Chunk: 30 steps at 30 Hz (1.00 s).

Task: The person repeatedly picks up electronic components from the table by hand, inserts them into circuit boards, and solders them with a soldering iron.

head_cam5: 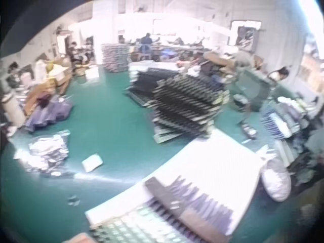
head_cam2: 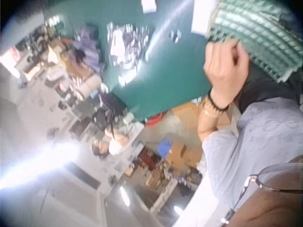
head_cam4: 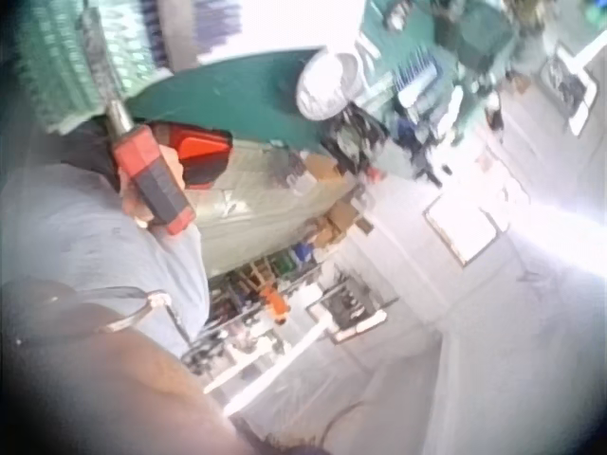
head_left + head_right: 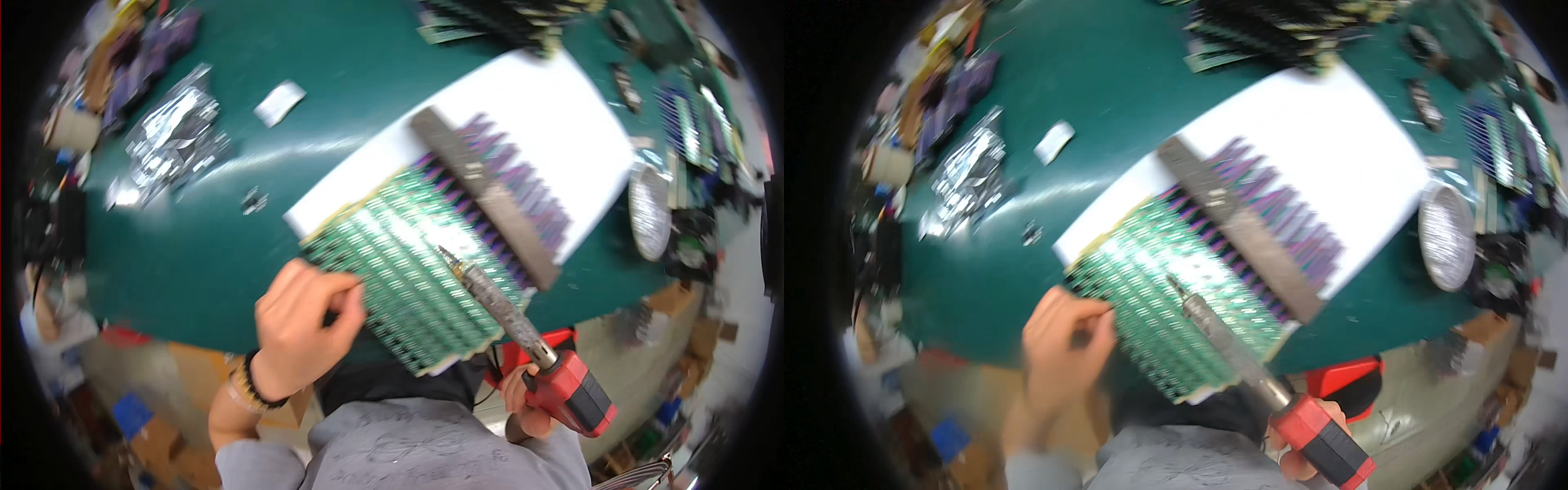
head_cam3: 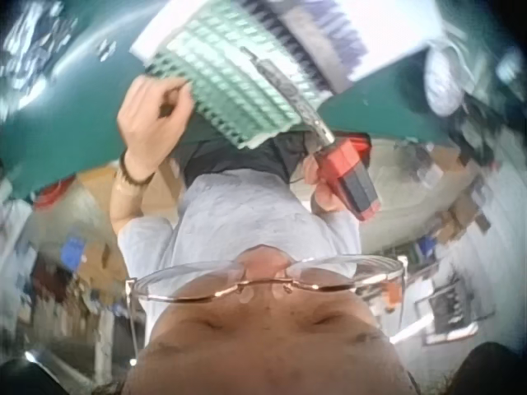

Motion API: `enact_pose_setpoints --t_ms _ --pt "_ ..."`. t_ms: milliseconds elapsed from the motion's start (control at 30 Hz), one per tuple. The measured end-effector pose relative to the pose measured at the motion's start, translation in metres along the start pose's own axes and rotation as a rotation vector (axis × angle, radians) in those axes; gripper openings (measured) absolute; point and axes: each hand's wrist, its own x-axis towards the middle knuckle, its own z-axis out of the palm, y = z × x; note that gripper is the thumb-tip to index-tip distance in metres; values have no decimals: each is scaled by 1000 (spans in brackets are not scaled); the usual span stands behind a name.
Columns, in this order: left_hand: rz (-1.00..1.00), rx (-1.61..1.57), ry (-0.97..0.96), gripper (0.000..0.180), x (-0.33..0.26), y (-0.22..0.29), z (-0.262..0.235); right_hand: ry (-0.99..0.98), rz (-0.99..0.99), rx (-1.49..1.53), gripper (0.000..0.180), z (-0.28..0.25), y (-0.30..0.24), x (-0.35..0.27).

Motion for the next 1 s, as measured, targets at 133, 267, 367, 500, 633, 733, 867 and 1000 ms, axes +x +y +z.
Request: enact_pose_setpoints --t_ms 133,267,367,500,633,733,867,1000 --pt "51 39 -13 22 -1 -1 1 378 -283 -162 53 -22 -15 20" --pt "94 69 2 21 -1 -1 1 825 -156 -615 53 -64 -16 47" --pt "124 48 19 20 2 0 3 896 -171 -593 43 -86 -9 56" --pt "81 -4 29 16 -3 0 1 824 -231 -541 50 -91 -8 50" --pt "80 234 189 16 -9 -23 -29 582 -179 -183 62 -76 -12 35" --pt "51 433 215 18 2 -52 -42 691 -157 -345 63 -61 -7 33" --pt "157 483 149 15 18 -71 -45 620 -143 -352 74 -47 -4 31" --pt "225 562 117 14 24 -75 -43 617 -108 -345 74 -41 -3 24"
